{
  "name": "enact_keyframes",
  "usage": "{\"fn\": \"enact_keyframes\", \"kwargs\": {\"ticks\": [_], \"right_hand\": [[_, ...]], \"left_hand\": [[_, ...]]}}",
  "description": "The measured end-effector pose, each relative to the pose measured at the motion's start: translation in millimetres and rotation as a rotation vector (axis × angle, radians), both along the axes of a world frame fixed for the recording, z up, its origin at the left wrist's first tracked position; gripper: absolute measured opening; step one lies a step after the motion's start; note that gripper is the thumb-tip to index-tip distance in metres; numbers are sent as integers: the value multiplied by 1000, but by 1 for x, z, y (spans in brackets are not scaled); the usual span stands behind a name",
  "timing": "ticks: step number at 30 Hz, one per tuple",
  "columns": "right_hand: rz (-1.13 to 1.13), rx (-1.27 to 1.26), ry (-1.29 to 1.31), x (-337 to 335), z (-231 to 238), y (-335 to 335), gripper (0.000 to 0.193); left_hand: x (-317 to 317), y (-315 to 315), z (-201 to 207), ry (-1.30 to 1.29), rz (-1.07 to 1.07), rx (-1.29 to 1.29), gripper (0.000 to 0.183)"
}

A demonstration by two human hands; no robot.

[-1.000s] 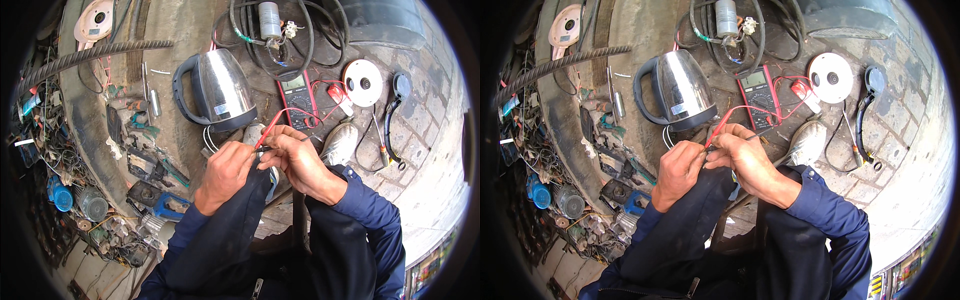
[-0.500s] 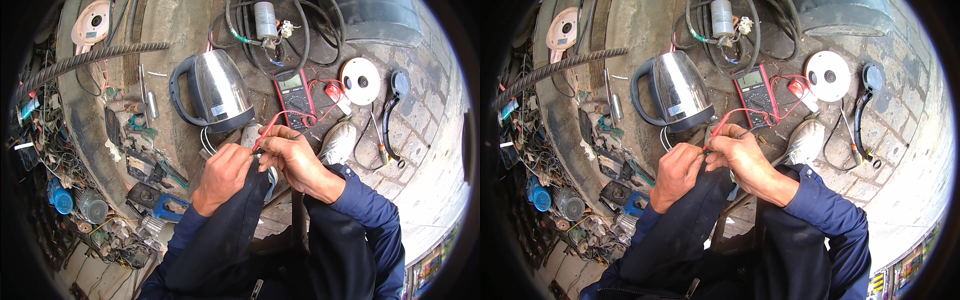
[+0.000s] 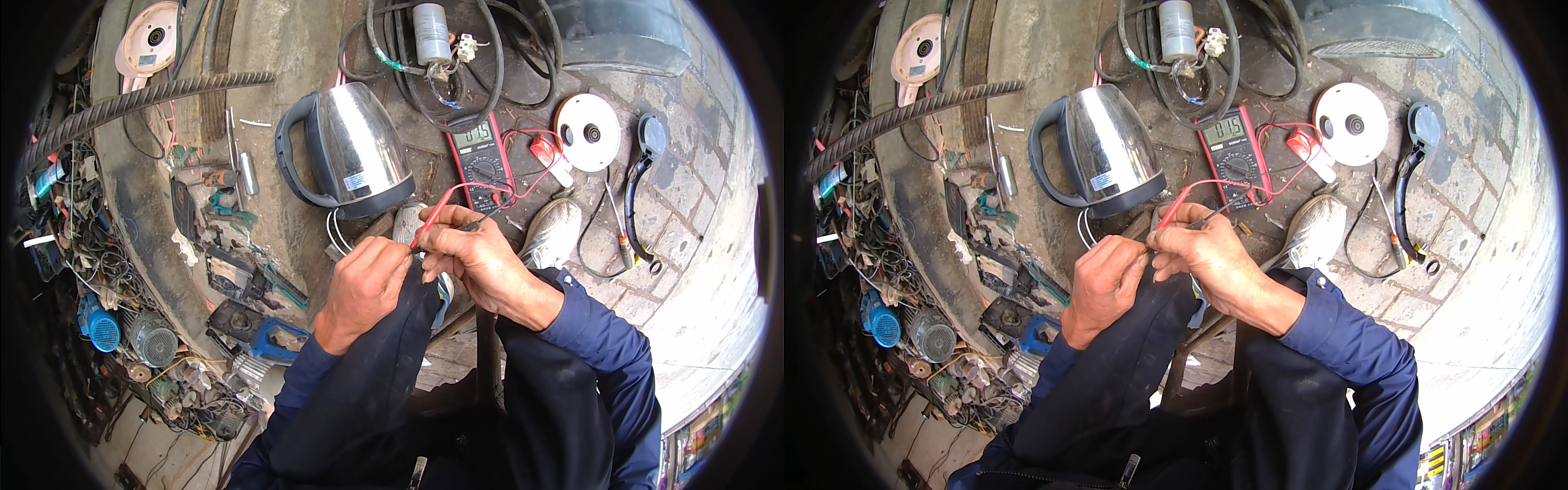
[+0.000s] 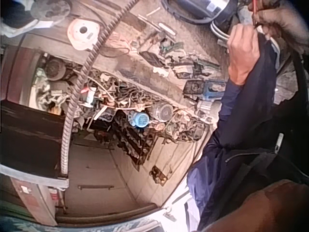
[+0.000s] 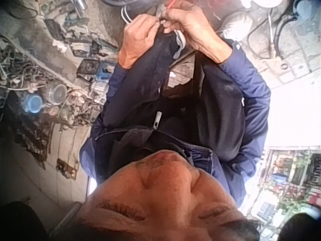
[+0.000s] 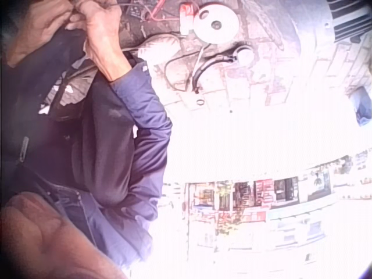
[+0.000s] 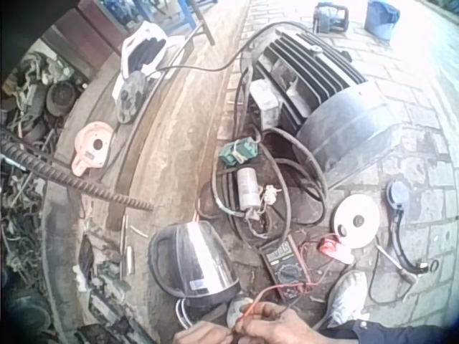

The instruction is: The person uses a multimeter to test a small black electronic component. They connect the multimeter probes to the component terminals and observe the readings on the multimeter display.

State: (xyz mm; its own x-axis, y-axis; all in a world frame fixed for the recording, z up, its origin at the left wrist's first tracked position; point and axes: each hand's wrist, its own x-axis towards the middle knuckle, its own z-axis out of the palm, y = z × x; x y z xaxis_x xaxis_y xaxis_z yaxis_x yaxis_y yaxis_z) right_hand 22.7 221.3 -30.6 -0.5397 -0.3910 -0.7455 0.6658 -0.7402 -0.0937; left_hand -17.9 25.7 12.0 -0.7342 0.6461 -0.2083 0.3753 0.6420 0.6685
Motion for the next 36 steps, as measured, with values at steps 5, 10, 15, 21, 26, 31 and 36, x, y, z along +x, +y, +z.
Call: {"fn": "enact_keyframes", "kwargs": {"ticks": [5, 10, 15, 21, 26, 31, 36], "right_hand": [[122, 64, 48, -1, 3, 5, 43], [288, 190, 98, 0, 6, 14, 34], [315, 188, 121, -1, 7, 15, 31], [326, 187, 105, -1, 7, 13, 33], [290, 171, 138, -2, 6, 12, 38], [284, 185, 105, -3, 5, 8, 40], [286, 177, 97, -3, 4, 7, 41]], "left_hand": [[1, -1, 0, -24, 48, -12, 14], [0, -1, -1, -17, 54, 6, 14], [0, -1, -1, -18, 52, 3, 14], [0, -1, -1, -16, 50, 7, 14], [0, 0, -1, -30, 40, 10, 12], [0, 0, 0, -28, 28, 12, 12], [0, 1, 0, -21, 25, 17, 12]]}}
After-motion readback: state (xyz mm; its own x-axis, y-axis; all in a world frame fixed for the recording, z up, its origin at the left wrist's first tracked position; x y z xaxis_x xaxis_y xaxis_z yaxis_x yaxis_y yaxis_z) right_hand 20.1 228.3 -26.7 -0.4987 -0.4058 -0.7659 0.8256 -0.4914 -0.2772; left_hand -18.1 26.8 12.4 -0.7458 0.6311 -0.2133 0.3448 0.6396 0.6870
